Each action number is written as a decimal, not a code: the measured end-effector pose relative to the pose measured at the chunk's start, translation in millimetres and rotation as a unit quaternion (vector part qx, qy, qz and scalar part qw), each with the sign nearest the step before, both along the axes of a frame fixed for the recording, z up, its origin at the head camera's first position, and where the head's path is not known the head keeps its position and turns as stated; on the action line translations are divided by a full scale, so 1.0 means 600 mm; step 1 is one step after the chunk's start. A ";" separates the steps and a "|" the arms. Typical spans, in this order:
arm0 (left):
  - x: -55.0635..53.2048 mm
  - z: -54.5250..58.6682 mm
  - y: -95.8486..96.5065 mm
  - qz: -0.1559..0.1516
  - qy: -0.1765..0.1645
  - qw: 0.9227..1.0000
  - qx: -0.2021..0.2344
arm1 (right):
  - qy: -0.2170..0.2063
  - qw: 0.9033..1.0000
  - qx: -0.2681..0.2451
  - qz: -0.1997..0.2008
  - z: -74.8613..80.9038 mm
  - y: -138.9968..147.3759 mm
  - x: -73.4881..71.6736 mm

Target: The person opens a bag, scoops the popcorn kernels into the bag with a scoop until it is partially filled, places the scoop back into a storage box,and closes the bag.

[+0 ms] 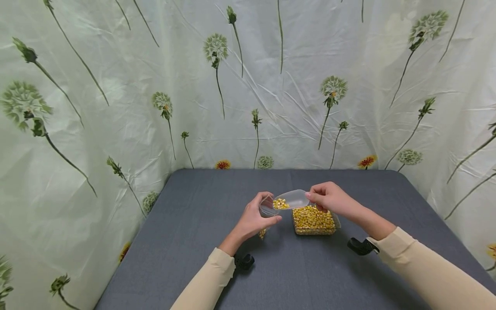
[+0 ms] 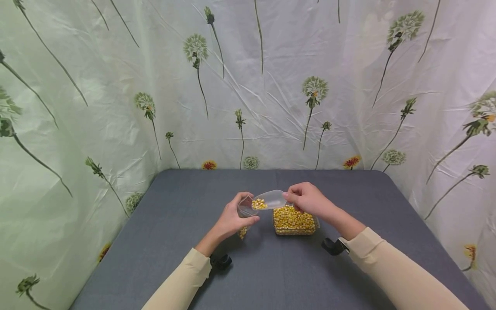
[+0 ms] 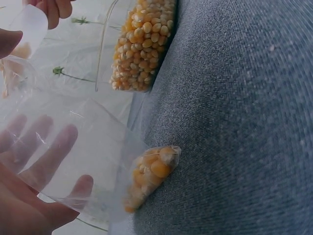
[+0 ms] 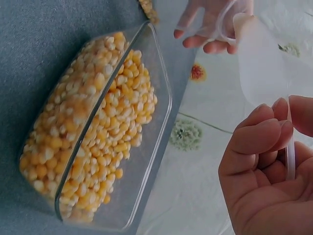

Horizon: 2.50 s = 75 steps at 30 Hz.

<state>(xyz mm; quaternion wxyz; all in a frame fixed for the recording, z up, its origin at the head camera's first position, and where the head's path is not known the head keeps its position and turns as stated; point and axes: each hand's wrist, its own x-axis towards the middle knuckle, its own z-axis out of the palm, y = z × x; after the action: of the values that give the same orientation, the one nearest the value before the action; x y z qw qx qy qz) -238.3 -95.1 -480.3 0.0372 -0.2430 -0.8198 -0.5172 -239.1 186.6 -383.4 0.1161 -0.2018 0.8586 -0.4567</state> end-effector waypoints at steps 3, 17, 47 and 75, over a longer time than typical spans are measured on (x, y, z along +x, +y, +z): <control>0.001 0.002 0.002 0.005 -0.003 1.000 -0.005 | 0.018 1.000 0.018 0.000 0.000 -0.011 0.001; 0.000 -0.001 0.003 -0.003 0.008 1.000 -0.001 | 0.113 0.990 0.079 0.011 -0.002 -0.057 0.014; -0.002 -0.011 0.001 0.012 -0.019 0.999 0.030 | 0.225 0.968 0.105 -0.029 0.015 -0.017 0.032; -0.005 -0.010 -0.005 0.019 -0.005 0.999 0.041 | 0.207 0.960 0.182 -0.057 -0.003 0.087 0.047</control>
<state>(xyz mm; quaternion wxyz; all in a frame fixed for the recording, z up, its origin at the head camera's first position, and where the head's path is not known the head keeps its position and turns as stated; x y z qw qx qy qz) -241.5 -98.3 -486.2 0.0527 -0.2226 -0.8025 -0.5511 -210.7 239.1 -385.0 -0.0555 -0.2177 0.9427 -0.2468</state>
